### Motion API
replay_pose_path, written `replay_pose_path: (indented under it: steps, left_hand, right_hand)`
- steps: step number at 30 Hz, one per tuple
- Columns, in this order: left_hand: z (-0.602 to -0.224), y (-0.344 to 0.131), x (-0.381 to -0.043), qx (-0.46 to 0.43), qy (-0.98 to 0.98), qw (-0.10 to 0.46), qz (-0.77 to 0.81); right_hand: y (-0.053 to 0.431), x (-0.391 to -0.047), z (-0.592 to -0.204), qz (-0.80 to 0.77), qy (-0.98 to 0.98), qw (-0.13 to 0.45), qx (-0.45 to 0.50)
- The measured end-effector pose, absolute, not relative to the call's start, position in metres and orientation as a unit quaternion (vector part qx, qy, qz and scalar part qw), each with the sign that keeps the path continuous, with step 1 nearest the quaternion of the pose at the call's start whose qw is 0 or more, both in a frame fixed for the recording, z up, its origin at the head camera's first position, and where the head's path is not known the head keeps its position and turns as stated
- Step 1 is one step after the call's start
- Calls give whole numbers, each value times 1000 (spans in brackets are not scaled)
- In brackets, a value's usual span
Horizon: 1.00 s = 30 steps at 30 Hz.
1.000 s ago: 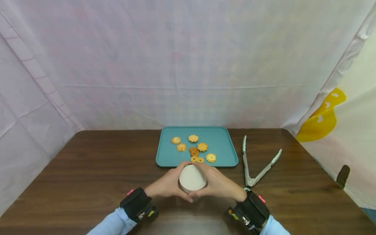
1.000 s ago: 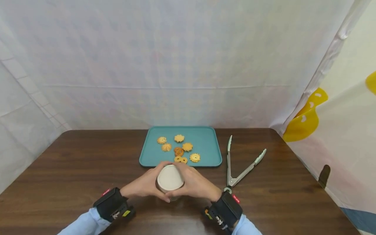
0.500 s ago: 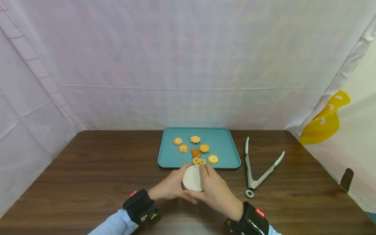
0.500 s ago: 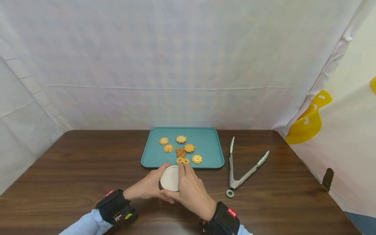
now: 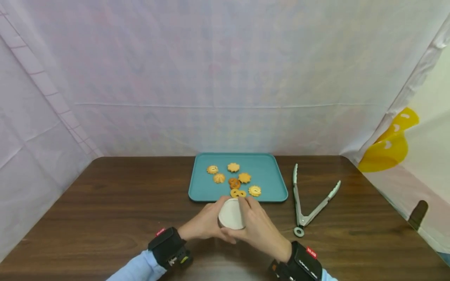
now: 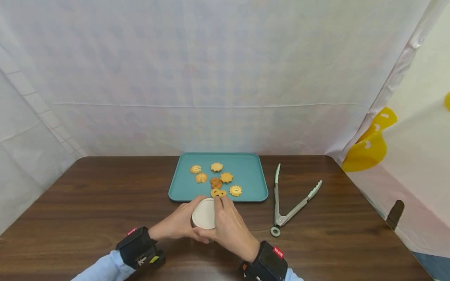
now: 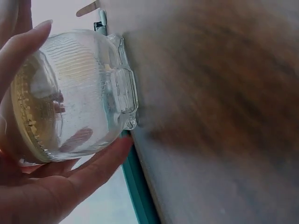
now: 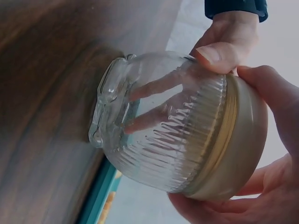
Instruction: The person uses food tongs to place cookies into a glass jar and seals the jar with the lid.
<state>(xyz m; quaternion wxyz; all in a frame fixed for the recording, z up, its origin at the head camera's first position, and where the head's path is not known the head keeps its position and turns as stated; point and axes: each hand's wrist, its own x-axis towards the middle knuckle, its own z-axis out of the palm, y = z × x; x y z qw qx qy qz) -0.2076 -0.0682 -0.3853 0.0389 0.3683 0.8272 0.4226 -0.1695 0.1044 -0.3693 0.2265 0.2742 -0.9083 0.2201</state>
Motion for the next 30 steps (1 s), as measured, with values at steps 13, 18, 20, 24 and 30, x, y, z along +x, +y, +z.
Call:
replay_pose_path:
  steps: [13,18,20,24,30]
  left_hand:
    - [-383,-69,-209,359,835,51,414]
    - [-382,-69,-209,359,839,46,407]
    - [-382,-69,-209,361,839,42,406]
    - [-382,-69,-209,363,838,43,406]
    - [-382,-69,-209,360,837,54,409]
  right_hand:
    - [110,-176,-370,232,-896,228,303]
    - [112,-179,-371,250,-891,218,311]
    - [113,-180,-371,256,-888,215,315]
    - [115,-183,-370,267,-885,198,326]
    - [122,-190,-368,291,-873,141,365]
